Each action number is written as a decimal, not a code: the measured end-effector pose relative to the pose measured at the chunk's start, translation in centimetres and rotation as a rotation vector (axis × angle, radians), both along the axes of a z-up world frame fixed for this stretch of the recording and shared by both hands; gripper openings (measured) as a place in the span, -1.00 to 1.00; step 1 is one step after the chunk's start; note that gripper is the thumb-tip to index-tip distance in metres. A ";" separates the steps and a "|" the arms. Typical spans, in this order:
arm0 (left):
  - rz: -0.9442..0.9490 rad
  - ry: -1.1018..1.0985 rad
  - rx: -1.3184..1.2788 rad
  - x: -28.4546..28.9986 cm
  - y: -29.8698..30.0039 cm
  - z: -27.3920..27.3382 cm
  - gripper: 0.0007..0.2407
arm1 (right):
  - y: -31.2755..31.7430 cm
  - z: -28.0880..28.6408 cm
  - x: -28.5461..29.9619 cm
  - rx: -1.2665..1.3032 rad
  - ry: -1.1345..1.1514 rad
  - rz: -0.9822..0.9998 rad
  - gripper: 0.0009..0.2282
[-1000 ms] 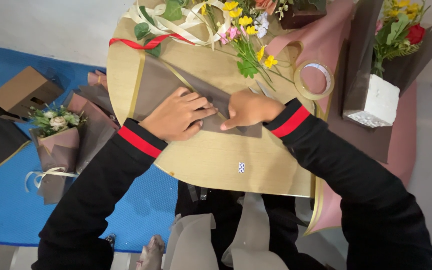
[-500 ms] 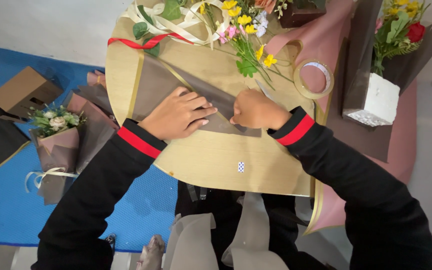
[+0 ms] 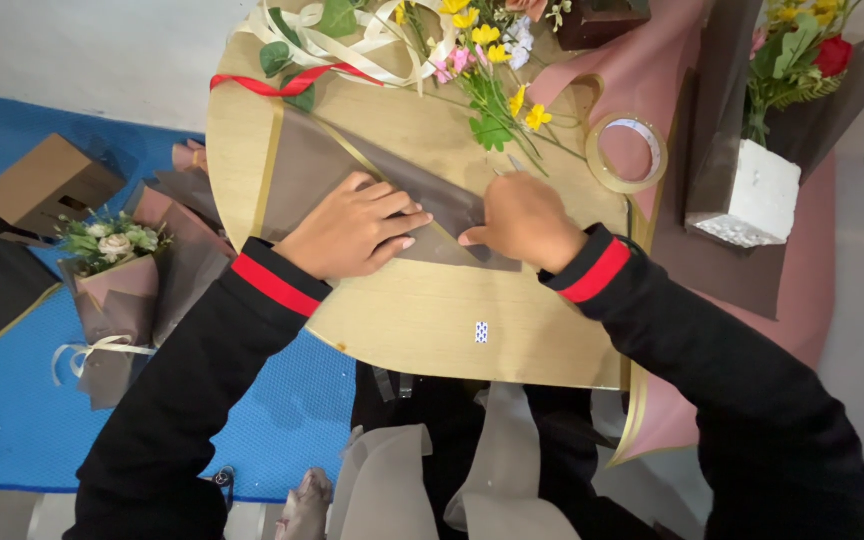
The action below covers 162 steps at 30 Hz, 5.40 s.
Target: The person folds and tapes brown wrapping paper around a floral arrangement with a white foam base. They then cut a length of white ribbon with scissors and place it on the table.
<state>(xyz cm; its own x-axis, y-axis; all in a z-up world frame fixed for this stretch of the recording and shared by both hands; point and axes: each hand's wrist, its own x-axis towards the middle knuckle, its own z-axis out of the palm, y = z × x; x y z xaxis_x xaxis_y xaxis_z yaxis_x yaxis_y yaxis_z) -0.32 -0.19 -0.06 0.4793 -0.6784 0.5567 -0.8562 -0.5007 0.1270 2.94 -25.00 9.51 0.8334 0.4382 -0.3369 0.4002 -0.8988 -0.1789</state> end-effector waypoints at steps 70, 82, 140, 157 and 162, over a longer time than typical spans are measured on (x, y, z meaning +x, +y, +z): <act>0.145 0.011 0.068 -0.5 0.1 -0.3 -0.79 | -4.7 -8.6 -3.9 0.576 -0.671 0.419 -0.93; 0.199 0.081 0.089 -0.9 0.2 -0.9 -0.66 | -4.4 -8.6 -4.1 0.454 -0.729 0.490 -0.89; 0.228 -0.161 0.030 -1.9 -0.4 -0.1 -0.71 | -2.6 2.8 -9.7 1.069 0.273 -0.359 -0.77; 0.492 0.971 -0.766 -4.4 -3.3 9.1 -0.74 | -1.3 0.9 -2.9 0.967 0.163 -0.172 -0.87; 0.628 1.038 -0.754 -4.5 -3.5 7.7 -0.75 | -1.6 -1.4 -1.6 0.902 0.255 -0.190 -0.85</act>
